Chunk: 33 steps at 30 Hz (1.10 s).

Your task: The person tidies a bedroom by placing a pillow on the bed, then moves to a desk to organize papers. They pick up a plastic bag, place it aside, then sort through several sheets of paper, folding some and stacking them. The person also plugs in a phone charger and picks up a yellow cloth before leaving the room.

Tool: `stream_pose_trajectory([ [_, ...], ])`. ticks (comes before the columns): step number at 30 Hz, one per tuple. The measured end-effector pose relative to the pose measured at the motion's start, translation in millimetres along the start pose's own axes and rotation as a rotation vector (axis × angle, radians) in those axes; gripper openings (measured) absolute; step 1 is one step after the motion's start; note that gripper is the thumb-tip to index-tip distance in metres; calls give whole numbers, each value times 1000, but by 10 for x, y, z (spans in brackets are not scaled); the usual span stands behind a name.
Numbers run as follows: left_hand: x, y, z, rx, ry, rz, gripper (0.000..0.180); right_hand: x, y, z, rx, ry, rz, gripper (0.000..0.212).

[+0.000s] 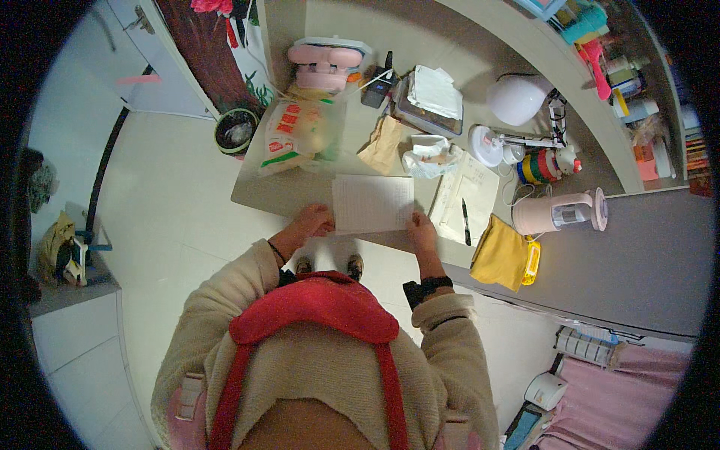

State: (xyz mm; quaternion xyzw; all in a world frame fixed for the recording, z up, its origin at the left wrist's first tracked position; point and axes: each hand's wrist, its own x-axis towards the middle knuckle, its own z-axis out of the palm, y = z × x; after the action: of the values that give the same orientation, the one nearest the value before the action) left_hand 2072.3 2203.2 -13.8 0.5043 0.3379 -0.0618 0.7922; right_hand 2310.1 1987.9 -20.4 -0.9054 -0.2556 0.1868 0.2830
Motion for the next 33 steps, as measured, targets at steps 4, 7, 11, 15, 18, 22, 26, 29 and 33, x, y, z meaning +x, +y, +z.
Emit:
stream_pose_trajectory([
  [4,70,-52,160,-168,76,55,38,8,93,9,144,-70,5,31],
  [7,81,3,217,-155,118,-10,34,63,202,13,256,-151,50,30],
  [11,36,101,254,210,227,115,31,179,317,4,232,-221,92,31],
  [15,-54,91,345,998,611,544,21,177,309,14,359,-64,-63,35],
  [18,-94,105,380,717,564,793,15,131,211,24,622,49,-128,37],
  [22,-130,161,414,626,559,651,10,133,75,-139,820,-369,83,34],
  [26,-136,161,417,570,658,685,11,109,2,-325,405,-411,-73,27],
  [29,-74,86,403,573,650,844,16,27,-3,-281,739,-335,-328,24],
  [33,24,-39,395,659,506,822,20,4,38,-180,252,-190,-582,21],
])
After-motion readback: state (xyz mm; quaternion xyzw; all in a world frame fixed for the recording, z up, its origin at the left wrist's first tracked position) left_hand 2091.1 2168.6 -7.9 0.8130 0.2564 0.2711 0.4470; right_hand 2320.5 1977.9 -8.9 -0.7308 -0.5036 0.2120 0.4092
